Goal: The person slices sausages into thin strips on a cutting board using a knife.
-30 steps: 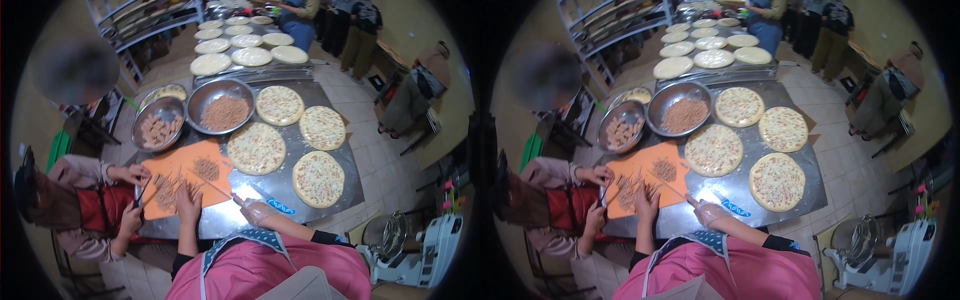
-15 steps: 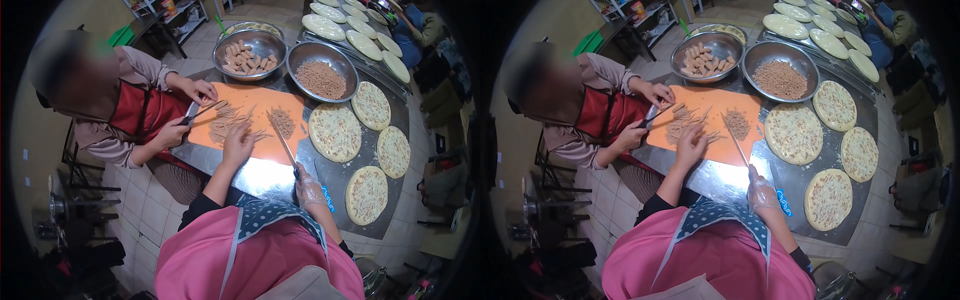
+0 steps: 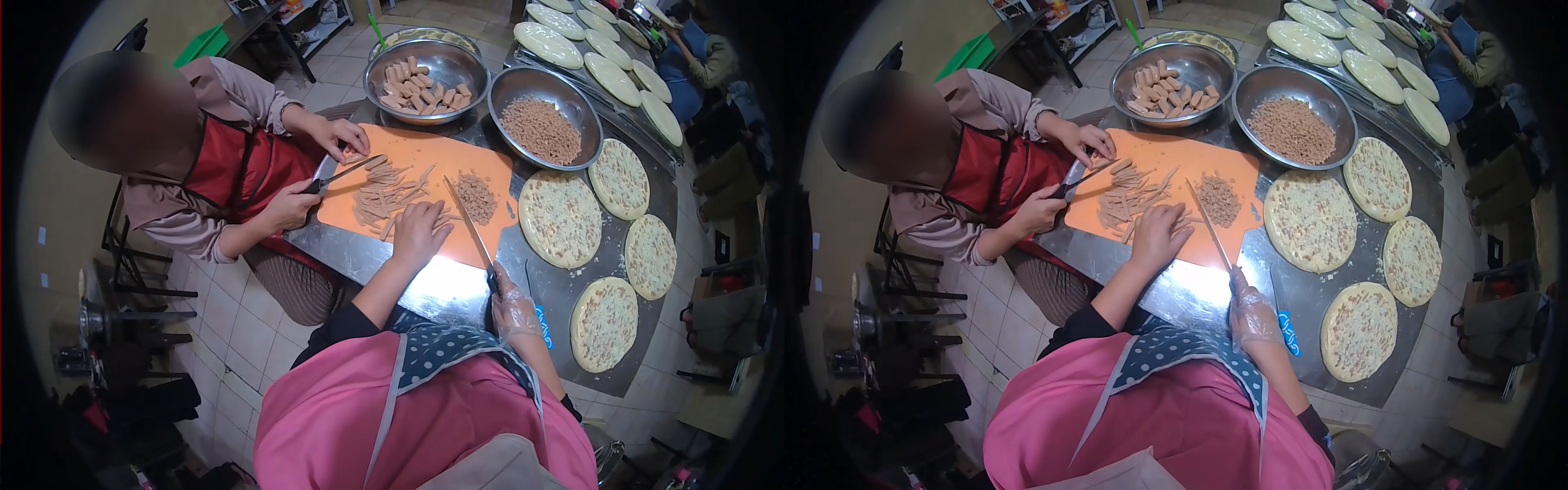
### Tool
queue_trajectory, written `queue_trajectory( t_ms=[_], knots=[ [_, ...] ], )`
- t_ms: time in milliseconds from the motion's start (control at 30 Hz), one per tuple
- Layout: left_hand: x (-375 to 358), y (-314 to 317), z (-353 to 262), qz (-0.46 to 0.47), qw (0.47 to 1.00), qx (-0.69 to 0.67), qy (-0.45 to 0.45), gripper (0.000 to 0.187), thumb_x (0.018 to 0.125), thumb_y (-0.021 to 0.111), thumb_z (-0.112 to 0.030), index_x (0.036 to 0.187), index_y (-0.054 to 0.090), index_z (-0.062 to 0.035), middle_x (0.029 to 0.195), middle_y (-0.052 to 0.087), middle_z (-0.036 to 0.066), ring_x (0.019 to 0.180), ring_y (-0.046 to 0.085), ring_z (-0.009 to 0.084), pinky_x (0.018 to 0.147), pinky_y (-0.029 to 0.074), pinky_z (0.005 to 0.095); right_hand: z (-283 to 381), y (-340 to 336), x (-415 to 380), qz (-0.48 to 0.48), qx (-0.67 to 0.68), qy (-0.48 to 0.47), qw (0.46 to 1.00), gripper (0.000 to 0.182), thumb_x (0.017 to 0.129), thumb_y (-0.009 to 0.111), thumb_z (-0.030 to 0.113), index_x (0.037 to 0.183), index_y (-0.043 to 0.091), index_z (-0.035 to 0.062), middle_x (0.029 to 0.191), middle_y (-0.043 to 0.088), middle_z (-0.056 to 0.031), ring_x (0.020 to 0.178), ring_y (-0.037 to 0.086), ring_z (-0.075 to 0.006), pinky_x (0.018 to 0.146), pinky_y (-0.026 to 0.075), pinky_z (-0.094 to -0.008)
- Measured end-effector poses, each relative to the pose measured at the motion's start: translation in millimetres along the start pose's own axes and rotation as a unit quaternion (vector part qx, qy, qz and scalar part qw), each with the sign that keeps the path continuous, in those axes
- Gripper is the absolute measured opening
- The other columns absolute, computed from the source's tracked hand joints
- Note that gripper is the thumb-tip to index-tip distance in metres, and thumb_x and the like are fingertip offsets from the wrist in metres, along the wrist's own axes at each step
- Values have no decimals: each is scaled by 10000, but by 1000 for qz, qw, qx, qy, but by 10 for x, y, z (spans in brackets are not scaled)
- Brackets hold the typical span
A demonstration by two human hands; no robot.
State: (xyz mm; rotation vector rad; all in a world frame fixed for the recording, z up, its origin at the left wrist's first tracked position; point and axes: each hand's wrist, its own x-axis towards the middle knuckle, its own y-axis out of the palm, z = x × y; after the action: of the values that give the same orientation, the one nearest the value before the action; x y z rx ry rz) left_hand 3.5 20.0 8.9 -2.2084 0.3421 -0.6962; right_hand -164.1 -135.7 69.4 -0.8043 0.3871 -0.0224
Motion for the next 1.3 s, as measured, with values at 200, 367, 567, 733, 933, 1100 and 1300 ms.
queue_trajectory(
  t_ms=[200,367,567,733,933,1100,1300],
  knots=[
    [145,110,-48,33,998,47,-29,185,741,629,-218,871,640,-86,841,586,58,873,527,257,753,364,410,13,-49,10,-1,-19,23,1000,604,828,476,45,1381,282,192,1132,537,-253,1006,528,-429,837,435,-462],
    [233,117,-65,61,995,83,8,90,760,600,-179,762,612,-91,800,587,55,852,532,254,766,355,417,23,-68,-3,9,-22,45,999,605,825,477,49,1380,285,194,1122,540,-253,992,534,-428,825,437,-465],
    [335,31,-64,141,977,99,126,63,764,543,-85,768,598,-55,789,591,96,850,532,246,798,335,399,-86,-6,3,-7,-11,16,1000,607,818,488,49,1378,295,183,1116,540,-264,997,532,-429,825,438,-454],
    [527,-1,-105,273,952,120,71,89,714,564,-94,767,598,-32,764,619,140,835,572,278,761,395,418,-152,50,-28,-58,-2,-53,997,554,819,473,53,1349,327,119,946,576,-260,874,572,-404,759,449,-465],
    [551,-49,28,275,955,-104,-33,134,731,600,-126,830,612,-38,752,615,133,708,598,274,663,460,384,-165,54,-25,-53,7,-34,998,577,812,477,42,1359,320,136,1003,571,-256,920,566,-401,799,445,-459],
    [529,-79,80,209,920,-296,-150,142,801,620,-152,827,598,-14,761,617,72,676,578,146,637,460,278,-143,10,-6,-13,53,-12,998,608,818,490,30,1378,295,160,1199,502,-255,1072,498,-423,881,420,-440],
    [490,-148,268,116,904,-377,-167,149,831,606,-146,877,616,-5,776,617,38,696,568,98,634,461,237,-131,5,-7,-10,24,10,1000,612,831,484,52,1390,268,177,1218,497,-236,1087,493,-411,894,416,-441]
  ],
)
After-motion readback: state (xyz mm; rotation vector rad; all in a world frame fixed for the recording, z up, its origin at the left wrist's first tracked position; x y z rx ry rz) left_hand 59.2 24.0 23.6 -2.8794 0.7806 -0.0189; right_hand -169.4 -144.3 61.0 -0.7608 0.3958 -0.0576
